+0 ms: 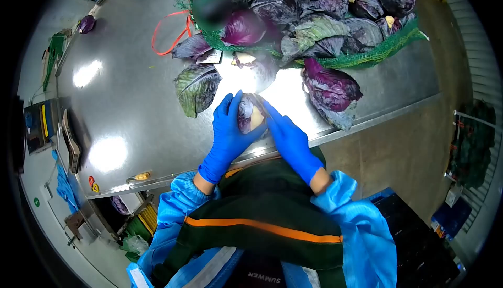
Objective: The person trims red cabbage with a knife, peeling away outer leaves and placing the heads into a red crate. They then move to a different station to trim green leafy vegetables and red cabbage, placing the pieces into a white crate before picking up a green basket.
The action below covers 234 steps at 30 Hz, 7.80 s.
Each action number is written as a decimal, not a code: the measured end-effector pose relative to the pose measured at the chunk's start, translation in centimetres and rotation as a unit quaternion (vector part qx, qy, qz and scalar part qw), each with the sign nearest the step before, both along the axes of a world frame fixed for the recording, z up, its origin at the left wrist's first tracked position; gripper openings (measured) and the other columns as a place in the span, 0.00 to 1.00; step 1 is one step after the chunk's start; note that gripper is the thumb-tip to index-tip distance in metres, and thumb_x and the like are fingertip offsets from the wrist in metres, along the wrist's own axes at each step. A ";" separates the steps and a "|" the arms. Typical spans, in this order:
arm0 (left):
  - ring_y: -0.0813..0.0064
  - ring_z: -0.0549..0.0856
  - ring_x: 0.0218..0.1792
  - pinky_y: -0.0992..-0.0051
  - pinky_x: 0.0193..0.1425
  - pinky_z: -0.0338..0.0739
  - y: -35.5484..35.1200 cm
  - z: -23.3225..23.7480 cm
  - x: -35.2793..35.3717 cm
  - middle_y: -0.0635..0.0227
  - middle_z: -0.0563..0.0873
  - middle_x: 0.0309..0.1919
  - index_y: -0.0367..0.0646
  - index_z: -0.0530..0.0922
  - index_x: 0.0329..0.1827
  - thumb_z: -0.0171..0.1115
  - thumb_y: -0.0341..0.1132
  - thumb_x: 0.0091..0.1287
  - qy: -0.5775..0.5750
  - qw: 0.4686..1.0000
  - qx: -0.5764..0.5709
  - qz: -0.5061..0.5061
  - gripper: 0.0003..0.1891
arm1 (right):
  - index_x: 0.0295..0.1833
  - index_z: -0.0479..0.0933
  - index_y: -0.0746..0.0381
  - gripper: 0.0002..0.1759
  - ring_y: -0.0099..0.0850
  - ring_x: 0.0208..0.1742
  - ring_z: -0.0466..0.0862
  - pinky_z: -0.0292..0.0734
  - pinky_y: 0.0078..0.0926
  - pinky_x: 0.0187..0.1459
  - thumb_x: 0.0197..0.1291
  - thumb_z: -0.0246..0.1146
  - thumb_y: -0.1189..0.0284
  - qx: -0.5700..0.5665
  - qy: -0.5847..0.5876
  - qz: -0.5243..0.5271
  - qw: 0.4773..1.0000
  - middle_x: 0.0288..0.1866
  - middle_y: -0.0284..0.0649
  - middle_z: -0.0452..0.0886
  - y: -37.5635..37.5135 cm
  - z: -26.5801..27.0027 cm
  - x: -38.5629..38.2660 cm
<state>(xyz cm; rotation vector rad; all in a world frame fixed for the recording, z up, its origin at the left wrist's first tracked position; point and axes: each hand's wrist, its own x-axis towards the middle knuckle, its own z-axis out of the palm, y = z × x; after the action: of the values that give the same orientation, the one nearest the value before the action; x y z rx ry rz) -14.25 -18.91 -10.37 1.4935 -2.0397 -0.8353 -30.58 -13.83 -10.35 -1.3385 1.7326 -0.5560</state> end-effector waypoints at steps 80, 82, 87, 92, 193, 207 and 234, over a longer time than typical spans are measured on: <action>0.62 0.66 0.65 0.64 0.68 0.63 0.2 2.4 3.8 0.56 0.62 0.66 0.41 0.50 0.72 0.67 0.27 0.50 0.469 0.853 0.212 0.084 0.46 | 0.61 0.69 0.57 0.27 0.29 0.54 0.76 0.73 0.25 0.51 0.53 0.65 0.74 -0.175 -0.202 0.002 0.964 0.53 0.39 0.75 -4.3 7.6 0.8; 0.62 0.64 0.66 0.64 0.69 0.61 -0.1 5.6 2.9 0.56 0.60 0.68 0.40 0.50 0.71 0.74 0.28 0.41 0.333 0.940 0.066 0.037 0.53 | 0.58 0.72 0.56 0.25 0.28 0.48 0.80 0.77 0.22 0.43 0.52 0.65 0.74 -0.268 -0.053 0.021 0.962 0.48 0.39 0.77 -4.8 10.2 0.9; 0.62 0.65 0.66 0.65 0.69 0.61 -0.6 7.9 3.6 0.56 0.59 0.68 0.39 0.52 0.70 0.79 0.29 0.35 0.245 0.967 -0.064 0.009 0.56 | 0.45 0.77 0.59 0.12 0.24 0.27 0.81 0.76 0.19 0.26 0.53 0.65 0.72 -0.230 -0.093 -0.095 0.964 0.32 0.35 0.79 -5.0 10.1 0.1; 0.53 0.61 0.69 0.55 0.72 0.55 0.1 6.1 5.4 0.57 0.59 0.70 0.50 0.54 0.72 0.68 0.49 0.52 0.809 0.441 0.382 0.074 0.45 | 0.46 0.75 0.60 0.15 0.22 0.21 0.73 0.68 0.19 0.21 0.55 0.63 0.66 0.018 -0.416 -0.315 0.853 0.24 0.32 0.72 -5.8 9.0 -4.1; 0.55 0.65 0.66 0.59 0.67 0.63 -0.7 8.0 4.8 0.55 0.63 0.65 0.52 0.66 0.63 0.81 0.30 0.34 0.302 0.948 -0.028 -0.094 0.47 | 0.56 0.76 0.56 0.27 0.21 0.39 0.76 0.70 0.20 0.30 0.53 0.67 0.55 0.132 -0.286 0.016 0.949 0.40 0.34 0.79 -7.0 10.8 -2.1; 0.55 0.59 0.70 0.48 0.73 0.48 1.3 5.1 4.6 0.60 0.60 0.70 0.48 0.55 0.72 0.65 0.34 0.55 0.807 0.475 0.302 0.179 0.40 | 0.43 0.73 0.70 0.16 0.26 0.20 0.78 0.75 0.22 0.25 0.60 0.59 0.66 -0.012 -0.448 -0.222 0.866 0.24 0.43 0.81 -6.1 7.0 -3.3; 0.66 0.71 0.62 0.61 0.66 0.61 -0.5 5.5 3.8 0.74 0.76 0.58 0.61 0.72 0.62 0.61 0.47 0.56 0.133 0.988 -0.026 0.067 0.27 | 0.67 0.63 0.57 0.36 0.33 0.49 0.78 0.76 0.28 0.47 0.50 0.67 0.74 -0.222 -0.071 -0.076 0.970 0.66 0.43 0.64 -9.4 10.2 -3.4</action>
<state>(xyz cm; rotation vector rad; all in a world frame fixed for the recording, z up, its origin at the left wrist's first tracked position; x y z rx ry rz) -10.42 -19.37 -4.83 1.3911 -1.7340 -0.8687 -33.98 -23.26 -0.11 -1.4295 1.6593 -1.1523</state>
